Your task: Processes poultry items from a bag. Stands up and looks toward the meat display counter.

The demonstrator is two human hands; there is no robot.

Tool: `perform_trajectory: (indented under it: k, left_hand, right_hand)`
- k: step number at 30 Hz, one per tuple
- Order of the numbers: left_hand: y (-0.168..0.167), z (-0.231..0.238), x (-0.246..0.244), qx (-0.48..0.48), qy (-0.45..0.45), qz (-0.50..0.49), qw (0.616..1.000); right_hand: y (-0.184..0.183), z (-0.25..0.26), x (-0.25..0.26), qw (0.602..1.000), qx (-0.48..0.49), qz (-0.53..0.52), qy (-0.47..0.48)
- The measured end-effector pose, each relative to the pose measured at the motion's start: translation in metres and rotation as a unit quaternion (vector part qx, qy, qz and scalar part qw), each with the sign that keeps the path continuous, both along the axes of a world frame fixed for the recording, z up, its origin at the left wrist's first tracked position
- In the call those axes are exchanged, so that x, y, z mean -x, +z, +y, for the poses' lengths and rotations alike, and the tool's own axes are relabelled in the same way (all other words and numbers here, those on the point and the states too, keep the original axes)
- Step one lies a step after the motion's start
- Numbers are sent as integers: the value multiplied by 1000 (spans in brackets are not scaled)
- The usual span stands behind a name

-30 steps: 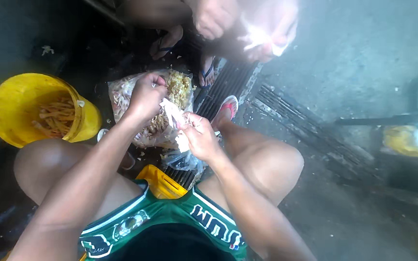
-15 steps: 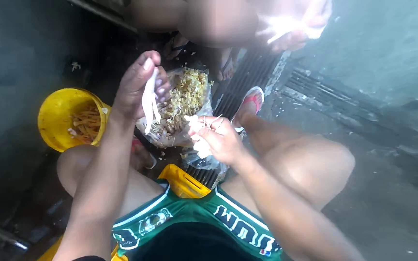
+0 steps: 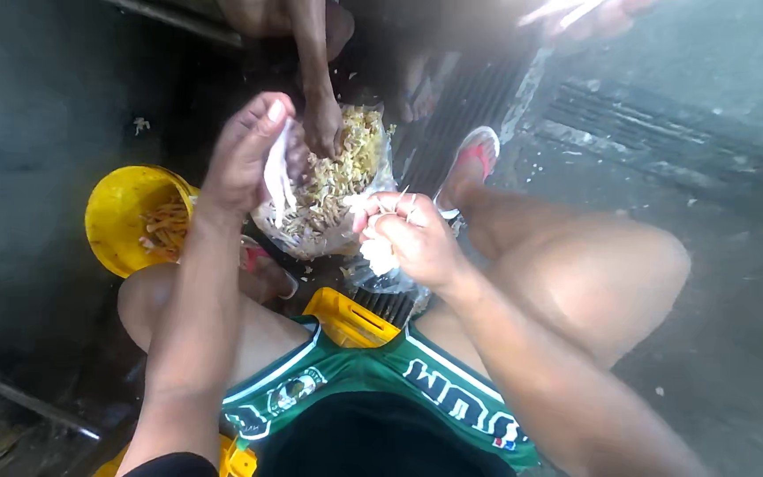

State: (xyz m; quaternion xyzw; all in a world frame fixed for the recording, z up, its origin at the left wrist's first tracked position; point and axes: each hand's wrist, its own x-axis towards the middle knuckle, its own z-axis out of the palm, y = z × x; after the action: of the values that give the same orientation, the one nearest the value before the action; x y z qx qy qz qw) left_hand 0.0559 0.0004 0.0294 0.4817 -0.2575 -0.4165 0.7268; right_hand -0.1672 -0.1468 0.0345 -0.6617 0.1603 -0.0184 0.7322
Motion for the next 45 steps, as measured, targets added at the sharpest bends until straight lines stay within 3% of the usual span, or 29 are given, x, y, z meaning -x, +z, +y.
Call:
perform_trajectory:
  k: [2, 4, 7, 14, 17, 22, 26, 28, 30, 31, 32, 34, 36, 38, 40, 42, 44, 45]
  left_hand:
    - [16, 20, -19, -51, 39, -68, 996]
    - [28, 34, -30, -40, 97, -84, 991]
    - [34, 27, -10, -17, 140, -86, 986]
    - [22, -29, 52, -10, 90, -69, 994]
    - [18, -31, 53, -12, 108, -42, 993]
    - [18, -34, 59, -62, 157, 70, 983]
    - [20, -30, 52, -71, 172, 88, 979]
    - [24, -21, 38, -77, 200, 62, 975]
    - [35, 4, 10, -121, 222, -66, 965]
    - [44, 23, -7, -172, 222, -174, 944]
    - [54, 47, -23, -257, 215, -296, 895]
    - [72, 93, -41, -502, 163, -437, 728]
    - [62, 122, -49, -675, 101, -393, 616]
    - [46, 123, -46, -753, 76, -341, 557]
    - [39, 89, -27, -728, 70, -344, 589]
    - [13, 46, -12, -665, 32, -344, 662]
    - [-42, 15, -6, -638, -56, -315, 700]
    - [-77, 5, -4, -637, -114, -311, 696]
  right_hand:
    - [3, -2, 3, 1000, 2, -2, -5]
    - [3, -2, 1, 1000, -7, -9, -7]
    - [-3, 8, -6, 1000, -8, 1, 19]
    - [0, 17, -22, 998, -42, -38, 35]
    - [5, 15, -22, 998, -23, -58, 32]
    - [5, 13, -15, 991, -90, -100, 23]
    - [4, 11, -9, 989, -85, -110, 51]
    - [7, 7, -6, 991, -65, -102, 63]
    - [10, -1, -3, 995, -37, -86, 44]
    - [11, -7, -2, 997, -25, -75, 19]
    - [11, -15, -1, 998, -15, -65, -12]
    - [12, -31, 3, 995, -17, -58, -81]
    - [17, -45, 9, 986, -49, -61, -144]
    - [23, -54, 13, 979, -61, -69, -181]
    - [28, -59, 15, 978, -46, -69, -190]
    - [29, -57, 15, 980, -28, -69, -183]
    - [30, -52, 14, 984, -17, -72, -164]
    - [30, -49, 14, 985, -11, -75, -152]
